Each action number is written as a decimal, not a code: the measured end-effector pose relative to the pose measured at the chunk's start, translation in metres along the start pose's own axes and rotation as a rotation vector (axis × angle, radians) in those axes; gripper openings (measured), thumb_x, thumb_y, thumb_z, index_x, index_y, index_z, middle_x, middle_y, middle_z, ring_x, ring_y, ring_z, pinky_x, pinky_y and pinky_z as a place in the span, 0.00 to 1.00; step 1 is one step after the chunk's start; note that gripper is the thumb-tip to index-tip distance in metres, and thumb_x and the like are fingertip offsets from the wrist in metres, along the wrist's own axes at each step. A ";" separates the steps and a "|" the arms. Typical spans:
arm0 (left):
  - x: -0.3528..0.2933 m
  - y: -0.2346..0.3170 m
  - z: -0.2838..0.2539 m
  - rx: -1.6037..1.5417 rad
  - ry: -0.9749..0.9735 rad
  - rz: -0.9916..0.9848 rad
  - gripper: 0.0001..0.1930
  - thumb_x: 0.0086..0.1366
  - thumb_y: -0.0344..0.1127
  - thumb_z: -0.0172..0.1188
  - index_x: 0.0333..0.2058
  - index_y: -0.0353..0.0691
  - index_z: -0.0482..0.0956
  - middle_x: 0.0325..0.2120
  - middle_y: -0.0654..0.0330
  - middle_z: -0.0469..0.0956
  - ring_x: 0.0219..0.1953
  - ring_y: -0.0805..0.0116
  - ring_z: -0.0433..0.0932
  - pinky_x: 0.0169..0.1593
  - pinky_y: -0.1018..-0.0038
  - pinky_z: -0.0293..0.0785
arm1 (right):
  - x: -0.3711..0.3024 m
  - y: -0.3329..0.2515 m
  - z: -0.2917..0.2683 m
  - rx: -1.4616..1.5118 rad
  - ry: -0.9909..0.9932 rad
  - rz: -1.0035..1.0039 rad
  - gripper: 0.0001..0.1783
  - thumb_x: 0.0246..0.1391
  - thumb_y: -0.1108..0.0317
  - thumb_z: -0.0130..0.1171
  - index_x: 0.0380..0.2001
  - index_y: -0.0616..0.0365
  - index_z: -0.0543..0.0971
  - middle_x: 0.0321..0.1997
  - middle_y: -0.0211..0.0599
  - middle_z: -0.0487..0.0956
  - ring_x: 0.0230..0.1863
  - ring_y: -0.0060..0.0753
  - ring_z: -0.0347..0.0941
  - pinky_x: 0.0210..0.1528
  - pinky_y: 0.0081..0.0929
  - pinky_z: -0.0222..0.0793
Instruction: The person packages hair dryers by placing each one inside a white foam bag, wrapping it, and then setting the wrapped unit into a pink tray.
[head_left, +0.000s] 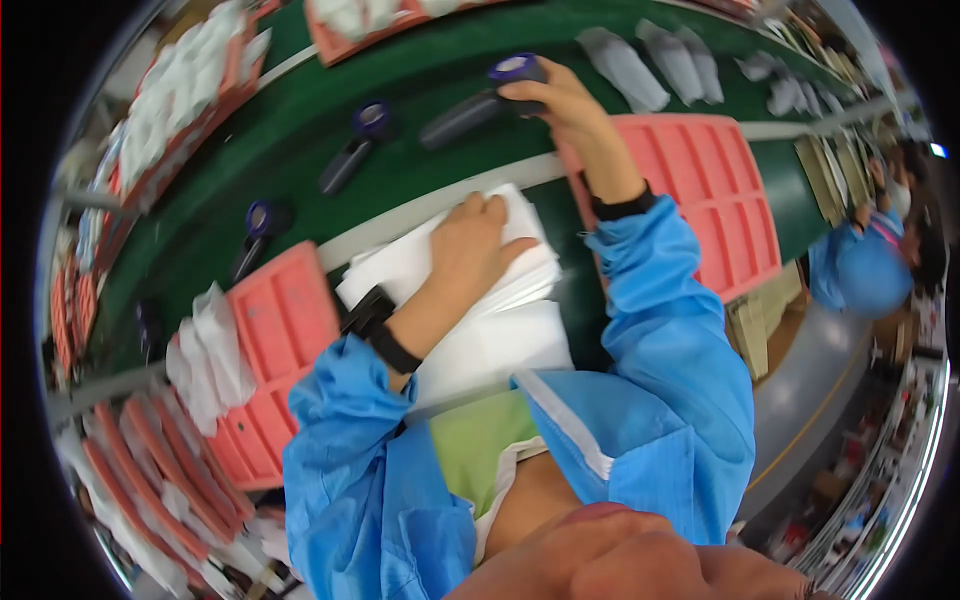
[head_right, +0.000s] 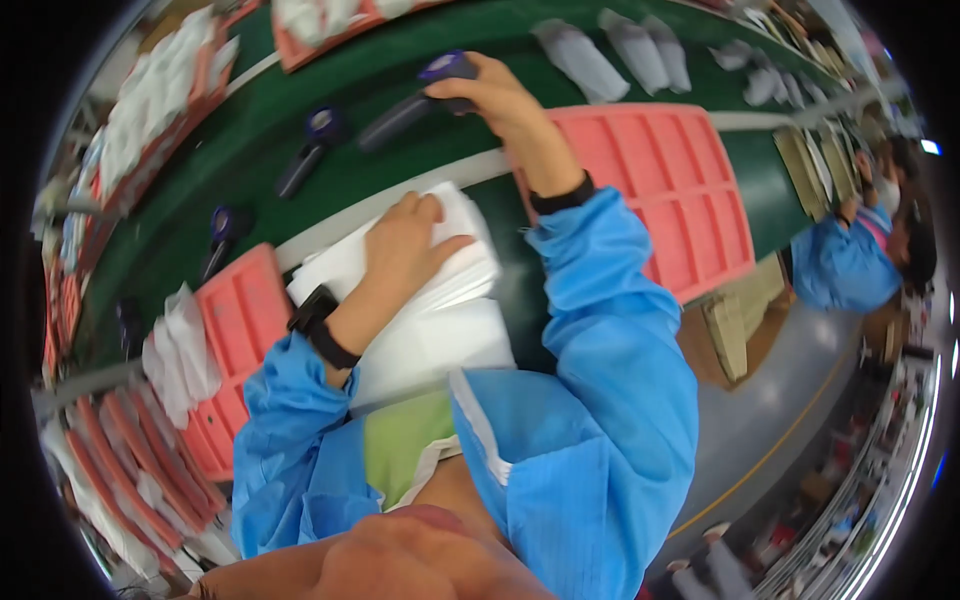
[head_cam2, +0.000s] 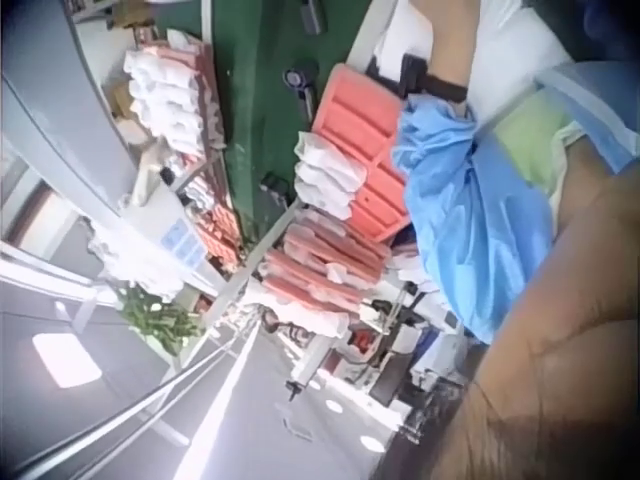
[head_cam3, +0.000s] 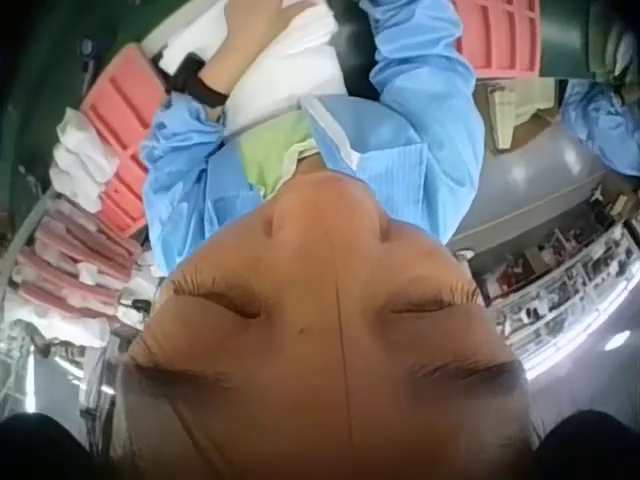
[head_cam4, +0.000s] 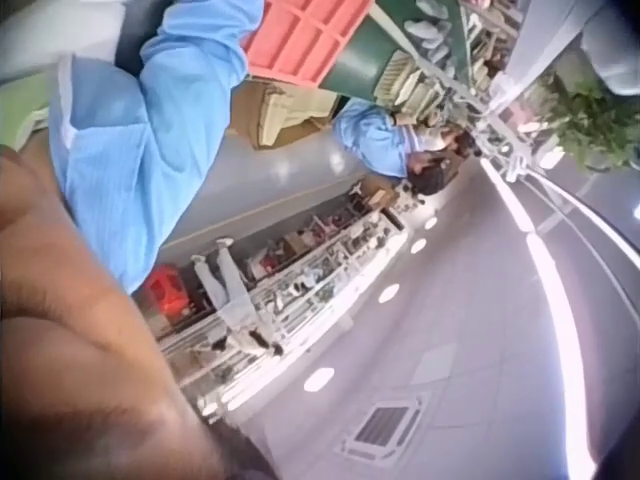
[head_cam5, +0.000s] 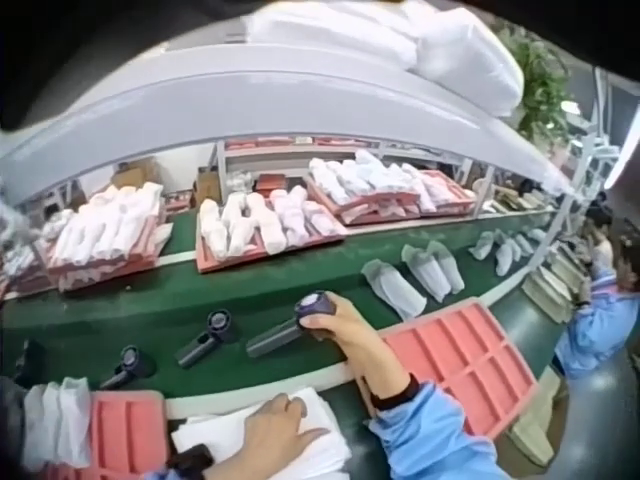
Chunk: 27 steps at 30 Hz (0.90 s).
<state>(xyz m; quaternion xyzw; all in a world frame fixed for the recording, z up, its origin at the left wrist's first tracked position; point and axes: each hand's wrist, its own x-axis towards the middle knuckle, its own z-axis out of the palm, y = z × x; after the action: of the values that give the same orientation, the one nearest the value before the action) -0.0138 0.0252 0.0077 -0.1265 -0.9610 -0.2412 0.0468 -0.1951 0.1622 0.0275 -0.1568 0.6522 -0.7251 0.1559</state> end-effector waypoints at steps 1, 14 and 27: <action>-0.002 -0.004 0.000 -0.027 0.023 -0.003 0.12 0.53 0.40 0.66 0.31 0.41 0.74 0.30 0.57 0.72 0.34 0.56 0.75 0.33 0.65 0.72 | 0.003 0.008 -0.003 0.027 0.024 0.014 0.26 0.36 0.66 0.71 0.42 0.59 0.76 0.36 0.30 0.78 0.36 0.22 0.73 0.35 0.20 0.69; -0.009 -0.012 0.004 -0.121 0.108 0.061 0.05 0.53 0.29 0.62 0.28 0.40 0.74 0.28 0.57 0.71 0.33 0.57 0.74 0.35 0.65 0.71 | -0.030 0.002 0.052 0.342 0.021 0.148 0.21 0.39 0.65 0.69 0.39 0.57 0.75 0.32 0.31 0.76 0.33 0.25 0.73 0.29 0.20 0.66; -0.016 -0.014 -0.002 -0.196 0.156 0.027 0.03 0.54 0.27 0.60 0.27 0.39 0.75 0.29 0.56 0.72 0.35 0.55 0.75 0.37 0.65 0.72 | 0.001 0.003 -0.020 -0.197 0.312 -0.138 0.24 0.38 0.63 0.70 0.39 0.59 0.75 0.33 0.33 0.76 0.32 0.24 0.72 0.27 0.18 0.64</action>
<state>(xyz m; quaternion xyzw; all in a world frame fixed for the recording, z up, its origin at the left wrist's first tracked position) -0.0018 0.0089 0.0005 -0.1243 -0.9245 -0.3425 0.1120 -0.2040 0.1793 0.0221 -0.1013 0.7238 -0.6824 -0.0130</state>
